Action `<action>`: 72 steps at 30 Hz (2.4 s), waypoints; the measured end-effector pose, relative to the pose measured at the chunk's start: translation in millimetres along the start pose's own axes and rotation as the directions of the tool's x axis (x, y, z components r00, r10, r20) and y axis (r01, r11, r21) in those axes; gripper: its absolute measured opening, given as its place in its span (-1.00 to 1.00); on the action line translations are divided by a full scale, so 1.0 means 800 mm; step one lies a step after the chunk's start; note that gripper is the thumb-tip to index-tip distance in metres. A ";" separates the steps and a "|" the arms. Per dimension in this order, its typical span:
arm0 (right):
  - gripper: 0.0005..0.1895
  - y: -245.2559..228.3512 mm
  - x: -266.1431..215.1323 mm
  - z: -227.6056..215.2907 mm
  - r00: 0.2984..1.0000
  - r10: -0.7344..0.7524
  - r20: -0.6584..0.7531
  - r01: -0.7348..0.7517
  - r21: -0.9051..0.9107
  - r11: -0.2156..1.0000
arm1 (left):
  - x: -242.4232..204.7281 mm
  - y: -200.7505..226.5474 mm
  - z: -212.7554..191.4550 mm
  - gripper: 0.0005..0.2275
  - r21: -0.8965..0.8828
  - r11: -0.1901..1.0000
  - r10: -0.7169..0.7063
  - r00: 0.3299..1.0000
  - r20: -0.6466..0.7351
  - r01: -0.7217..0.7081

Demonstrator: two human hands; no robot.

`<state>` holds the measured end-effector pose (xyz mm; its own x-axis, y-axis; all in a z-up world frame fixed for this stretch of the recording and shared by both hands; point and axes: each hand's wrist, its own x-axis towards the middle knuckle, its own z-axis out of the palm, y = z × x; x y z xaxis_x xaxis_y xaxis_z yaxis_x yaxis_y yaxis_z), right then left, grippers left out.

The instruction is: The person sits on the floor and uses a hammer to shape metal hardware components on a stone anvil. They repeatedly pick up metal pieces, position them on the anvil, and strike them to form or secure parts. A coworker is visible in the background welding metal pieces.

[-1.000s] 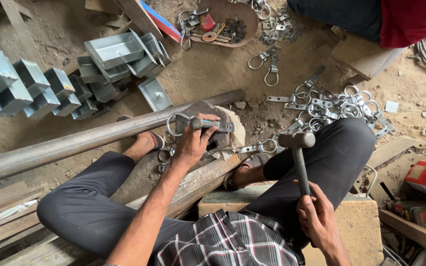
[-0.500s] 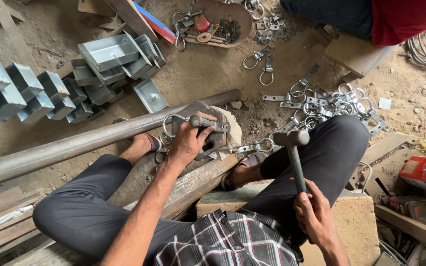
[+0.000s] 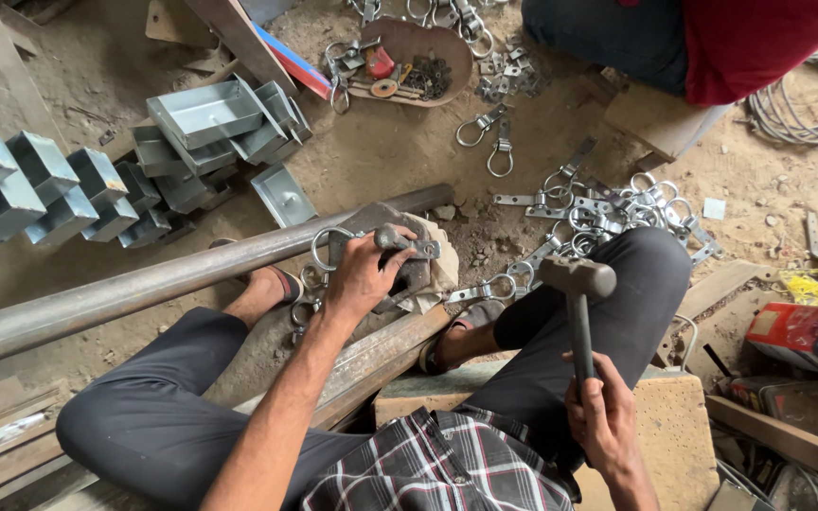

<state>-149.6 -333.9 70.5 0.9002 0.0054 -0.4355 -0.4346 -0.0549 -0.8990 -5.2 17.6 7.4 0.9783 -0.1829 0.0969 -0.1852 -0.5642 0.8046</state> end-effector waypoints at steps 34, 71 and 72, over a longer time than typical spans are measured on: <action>-0.73 -0.201 0.037 0.087 0.711 -0.695 0.108 0.692 -0.286 0.663 | 0.016 -0.026 0.043 -0.80 0.046 0.991 0.127 0.987 -0.093 -0.123; -0.52 0.017 -0.001 -0.020 0.957 0.274 -0.096 -0.275 -0.004 0.961 | -0.032 0.038 0.000 -0.74 -0.319 0.935 -0.238 0.943 -0.233 0.157; -0.51 0.016 -0.002 -0.019 0.961 0.262 -0.088 -0.263 0.000 0.965 | -0.033 0.038 0.000 -0.74 -0.301 0.934 -0.263 0.941 -0.215 0.193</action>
<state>-156.6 -350.1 60.2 0.7535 -0.0974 -0.6502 -0.6564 -0.0542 -0.7525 -36.6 5.5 29.0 0.9888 0.1493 0.0050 0.0436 -0.3203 0.9463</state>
